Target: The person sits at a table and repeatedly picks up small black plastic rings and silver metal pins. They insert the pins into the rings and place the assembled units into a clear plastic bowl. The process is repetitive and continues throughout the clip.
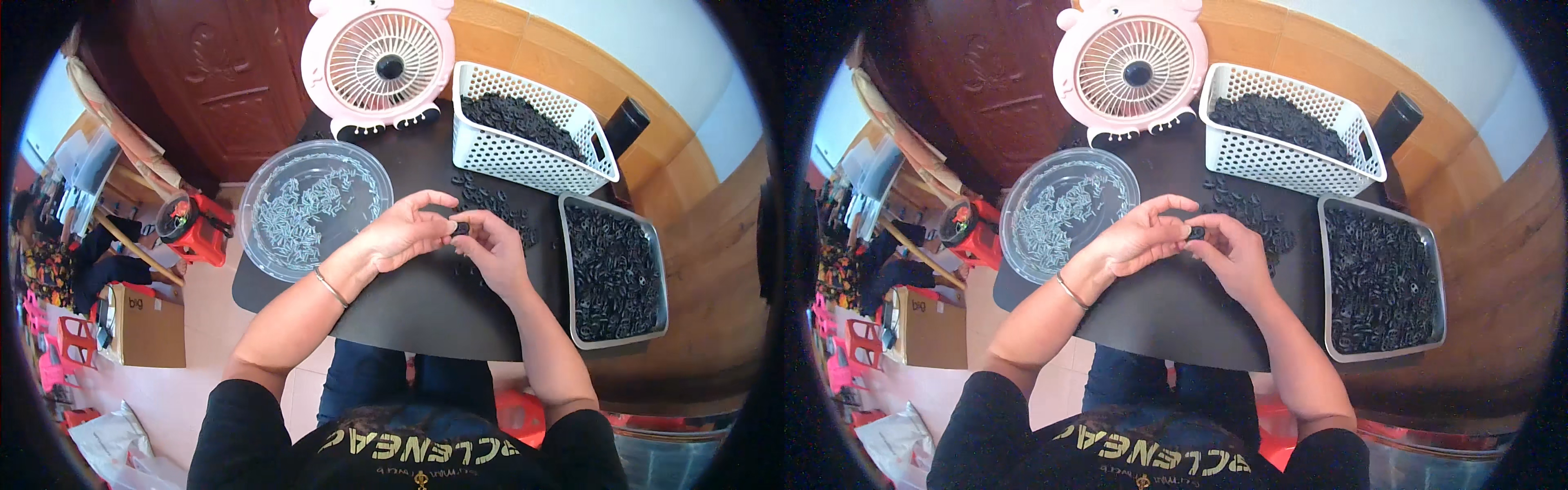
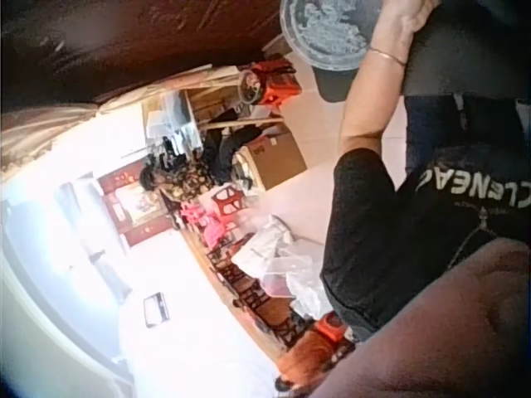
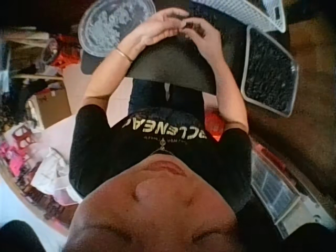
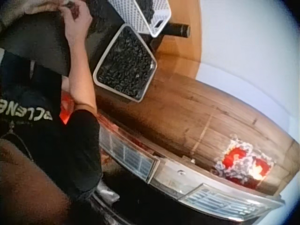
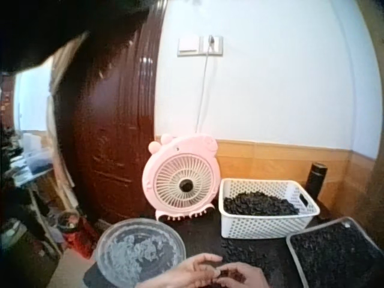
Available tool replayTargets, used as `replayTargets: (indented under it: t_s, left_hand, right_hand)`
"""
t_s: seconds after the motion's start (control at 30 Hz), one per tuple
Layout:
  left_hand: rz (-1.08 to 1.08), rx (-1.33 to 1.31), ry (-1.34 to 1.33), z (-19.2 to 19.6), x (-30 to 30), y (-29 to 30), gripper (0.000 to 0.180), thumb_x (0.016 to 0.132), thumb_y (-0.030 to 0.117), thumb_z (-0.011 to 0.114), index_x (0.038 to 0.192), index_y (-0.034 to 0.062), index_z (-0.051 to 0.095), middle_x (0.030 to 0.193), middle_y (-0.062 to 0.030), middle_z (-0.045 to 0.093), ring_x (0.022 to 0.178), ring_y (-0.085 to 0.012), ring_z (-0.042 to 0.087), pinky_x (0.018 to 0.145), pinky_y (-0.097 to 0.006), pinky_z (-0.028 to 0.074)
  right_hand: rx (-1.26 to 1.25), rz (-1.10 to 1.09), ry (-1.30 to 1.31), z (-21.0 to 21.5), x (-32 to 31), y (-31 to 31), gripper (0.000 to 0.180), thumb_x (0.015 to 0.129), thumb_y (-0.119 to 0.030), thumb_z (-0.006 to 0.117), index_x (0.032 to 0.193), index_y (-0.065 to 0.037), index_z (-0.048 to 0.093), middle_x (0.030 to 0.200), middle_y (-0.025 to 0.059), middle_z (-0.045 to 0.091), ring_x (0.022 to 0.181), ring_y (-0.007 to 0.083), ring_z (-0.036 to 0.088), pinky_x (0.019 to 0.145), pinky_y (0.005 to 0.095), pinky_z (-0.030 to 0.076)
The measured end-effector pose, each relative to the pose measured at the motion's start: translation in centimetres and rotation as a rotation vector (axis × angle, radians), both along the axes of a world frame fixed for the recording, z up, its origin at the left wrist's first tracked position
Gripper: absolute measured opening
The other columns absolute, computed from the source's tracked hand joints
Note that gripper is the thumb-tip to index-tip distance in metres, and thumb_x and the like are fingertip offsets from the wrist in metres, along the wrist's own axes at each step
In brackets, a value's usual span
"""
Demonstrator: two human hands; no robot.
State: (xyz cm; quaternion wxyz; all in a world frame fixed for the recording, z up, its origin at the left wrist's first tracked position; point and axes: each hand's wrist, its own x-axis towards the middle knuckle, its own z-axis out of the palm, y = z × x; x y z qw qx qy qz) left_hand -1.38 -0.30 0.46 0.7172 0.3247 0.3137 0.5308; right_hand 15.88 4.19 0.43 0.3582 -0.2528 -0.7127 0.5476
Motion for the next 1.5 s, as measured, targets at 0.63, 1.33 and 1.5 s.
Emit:
replayTargets:
  t_s: [0.63,1.33,1.5]
  left_hand:
    - [0.399,1.082,1.198,14.0,3.7,-14.4,0.011,0.064,0.011,0.067,0.070,0.0046,0.062,0.065,-0.0037,0.060,0.059,-0.0177,0.058,0.052,-0.026,0.046]
    - [0.357,0.928,1.970,5.7,-7.9,-5.2,0.015,0.064,0.004,0.059,0.079,0.0042,0.060,0.073,-0.0103,0.054,0.075,-0.0292,0.054,0.068,-0.039,0.044]
    - [0.250,0.978,2.030,2.9,-8.2,-3.5,0.009,0.065,0.008,0.060,0.073,0.0051,0.061,0.068,-0.0092,0.050,0.071,-0.0270,0.053,0.063,-0.038,0.043]
  right_hand:
    - [0.601,-0.608,0.159,7.5,-2.7,6.4,0.021,0.073,-0.006,0.065,0.093,-0.004,0.061,0.071,0.0012,0.054,0.062,0.0079,0.046,0.058,0.0220,0.040]
    - [0.773,-0.314,-0.195,0.8,0.5,0.7,0.016,0.070,0.000,0.062,0.085,-0.006,0.062,0.090,0.0092,0.057,0.086,0.0239,0.057,0.073,0.0321,0.046]
    - [0.736,-0.332,-0.159,0.1,1.0,0.9,0.014,0.070,0.001,0.062,0.083,-0.005,0.062,0.085,0.0082,0.058,0.081,0.0229,0.058,0.071,0.0311,0.046]
